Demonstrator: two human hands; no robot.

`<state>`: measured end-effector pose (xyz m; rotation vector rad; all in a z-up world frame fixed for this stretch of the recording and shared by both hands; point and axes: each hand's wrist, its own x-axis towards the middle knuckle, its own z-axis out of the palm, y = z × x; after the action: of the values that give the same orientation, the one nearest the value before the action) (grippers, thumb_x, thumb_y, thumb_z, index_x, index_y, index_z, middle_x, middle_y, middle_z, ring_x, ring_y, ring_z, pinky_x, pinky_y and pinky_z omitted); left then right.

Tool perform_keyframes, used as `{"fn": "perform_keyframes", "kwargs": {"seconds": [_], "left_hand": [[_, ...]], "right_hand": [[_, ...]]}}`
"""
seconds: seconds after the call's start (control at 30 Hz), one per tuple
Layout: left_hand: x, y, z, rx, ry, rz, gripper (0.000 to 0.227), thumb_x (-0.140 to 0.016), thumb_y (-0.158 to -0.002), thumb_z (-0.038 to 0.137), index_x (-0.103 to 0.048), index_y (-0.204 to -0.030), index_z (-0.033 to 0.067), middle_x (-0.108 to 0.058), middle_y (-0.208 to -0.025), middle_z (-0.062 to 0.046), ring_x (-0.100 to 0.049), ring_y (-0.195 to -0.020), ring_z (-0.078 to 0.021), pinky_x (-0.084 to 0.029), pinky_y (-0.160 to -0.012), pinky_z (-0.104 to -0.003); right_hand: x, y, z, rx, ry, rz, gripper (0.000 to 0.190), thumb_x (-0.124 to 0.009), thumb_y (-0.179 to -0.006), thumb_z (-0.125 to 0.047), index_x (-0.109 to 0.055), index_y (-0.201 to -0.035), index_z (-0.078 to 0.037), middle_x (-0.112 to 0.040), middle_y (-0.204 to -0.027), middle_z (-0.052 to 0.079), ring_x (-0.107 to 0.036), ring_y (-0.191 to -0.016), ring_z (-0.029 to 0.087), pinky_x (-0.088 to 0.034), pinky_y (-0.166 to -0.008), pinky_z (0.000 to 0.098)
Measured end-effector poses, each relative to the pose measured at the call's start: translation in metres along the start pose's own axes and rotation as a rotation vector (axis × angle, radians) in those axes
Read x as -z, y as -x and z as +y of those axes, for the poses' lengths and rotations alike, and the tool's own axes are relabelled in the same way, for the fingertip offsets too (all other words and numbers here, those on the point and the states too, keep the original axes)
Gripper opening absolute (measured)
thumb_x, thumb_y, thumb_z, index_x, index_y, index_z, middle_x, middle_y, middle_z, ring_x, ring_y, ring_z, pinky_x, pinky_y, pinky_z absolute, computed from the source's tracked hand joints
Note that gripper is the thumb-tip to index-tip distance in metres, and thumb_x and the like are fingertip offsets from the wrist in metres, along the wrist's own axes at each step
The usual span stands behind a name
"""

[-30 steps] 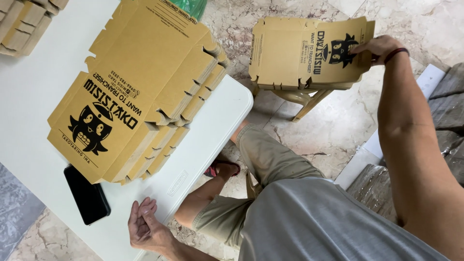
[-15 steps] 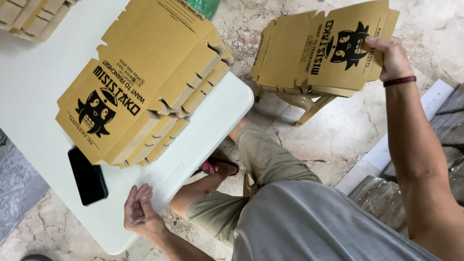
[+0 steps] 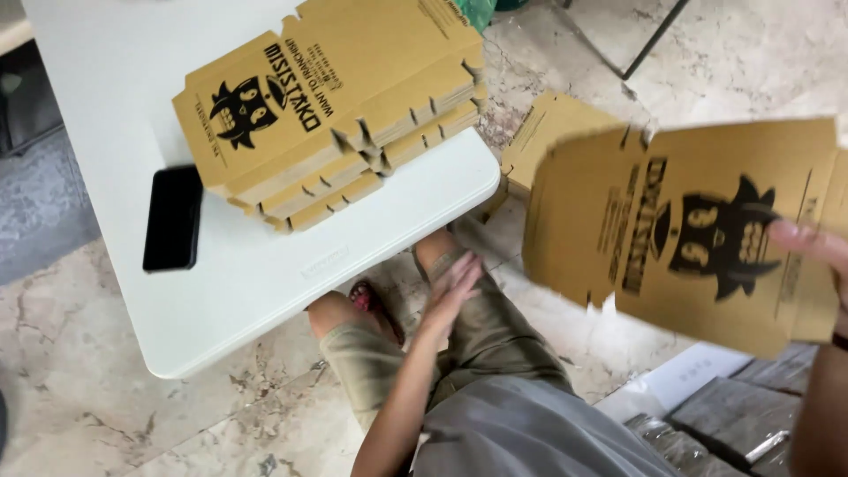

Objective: The person repeatedly picks up stacks of flat cardboard boxes from a chair and places them onto a white table. They handle the boxes by hand, aligning them into a growing pile on the table throughout the clip.

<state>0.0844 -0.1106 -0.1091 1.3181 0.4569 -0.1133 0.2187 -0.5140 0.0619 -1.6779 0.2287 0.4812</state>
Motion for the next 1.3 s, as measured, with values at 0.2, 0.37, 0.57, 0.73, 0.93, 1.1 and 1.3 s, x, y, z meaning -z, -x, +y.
{"fn": "perform_keyframes", "kwargs": {"seconds": [0.2,0.37,0.57,0.73,0.93,1.1,1.3], "left_hand": [[-0.049,-0.069,-0.078,0.347,0.723,-0.434,0.110,-0.069,-0.080,0.071,-0.018,-0.165,0.0227,-0.055,-0.147,-0.014,-0.071,-0.091,-0.0255,-0.054,-0.081,-0.041],[-0.029,-0.046,-0.082,0.387,0.810,-0.392,0.082,-0.068,-0.082,0.062,-0.054,-0.146,0.0123,-0.061,-0.140,-0.012,-0.057,-0.130,-0.0315,-0.044,-0.111,-0.048],[-0.021,-0.032,-0.064,0.141,1.296,-0.763,0.094,-0.058,-0.087,0.081,-0.054,-0.149,0.0109,-0.063,-0.143,-0.012,-0.060,-0.133,-0.0290,-0.047,-0.115,-0.046],[0.035,-0.007,-0.063,0.178,0.675,-0.044,0.066,-0.070,-0.081,0.050,-0.067,-0.131,0.0065,-0.072,-0.122,-0.016,-0.069,-0.109,-0.0301,-0.059,-0.094,-0.045],[0.125,0.120,-0.057,0.055,0.071,0.498,0.036,-0.082,-0.081,0.030,-0.077,-0.109,0.0072,-0.080,-0.102,-0.008,-0.073,-0.086,-0.0153,-0.060,-0.074,-0.030],[0.193,0.192,-0.060,-0.357,-0.170,0.440,0.016,-0.075,-0.093,0.018,-0.077,-0.102,0.0049,-0.077,-0.103,-0.003,-0.073,-0.091,-0.0132,-0.062,-0.076,-0.028],[0.213,0.205,-0.106,-0.080,-0.074,0.608,0.049,-0.097,-0.073,0.018,-0.077,-0.115,-0.0002,-0.077,-0.106,-0.019,-0.070,-0.100,-0.0237,-0.055,-0.094,-0.040]], "right_hand": [[0.024,0.027,0.003,-0.287,0.789,-0.092,0.076,-0.033,-0.092,-0.050,-0.041,-0.152,-0.004,-0.037,-0.163,0.013,-0.034,-0.155,0.027,-0.022,-0.131,0.0521],[-0.027,0.058,-0.021,0.018,0.073,-0.227,0.036,-0.055,-0.090,-0.011,-0.065,-0.114,0.012,-0.076,-0.108,0.040,-0.075,-0.089,0.057,-0.062,-0.071,0.0700],[-0.033,0.074,-0.023,0.166,0.132,-0.112,0.026,-0.060,-0.091,-0.004,-0.064,-0.108,0.015,-0.072,-0.107,0.034,-0.072,-0.086,0.053,-0.062,-0.067,0.0650],[-0.008,0.015,0.040,0.369,0.186,-0.109,0.008,-0.070,-0.090,-0.005,-0.073,-0.094,0.002,-0.075,-0.096,0.016,-0.073,-0.078,0.029,-0.060,-0.067,0.0359],[-0.095,0.003,0.068,0.375,0.359,-0.429,0.031,-0.070,-0.085,-0.010,-0.073,-0.114,0.001,-0.076,-0.120,0.014,-0.075,-0.105,0.026,-0.064,-0.090,0.0393],[-0.177,-0.023,0.090,0.284,0.396,-0.649,0.031,-0.076,-0.084,-0.012,-0.071,-0.112,0.000,-0.079,-0.108,0.013,-0.076,-0.092,0.024,-0.069,-0.074,0.0381],[-0.209,-0.059,0.142,0.301,0.333,-0.750,0.032,-0.087,-0.077,-0.005,-0.081,-0.108,0.002,-0.080,-0.103,0.017,-0.071,-0.093,0.024,-0.059,-0.085,0.0402]]}}
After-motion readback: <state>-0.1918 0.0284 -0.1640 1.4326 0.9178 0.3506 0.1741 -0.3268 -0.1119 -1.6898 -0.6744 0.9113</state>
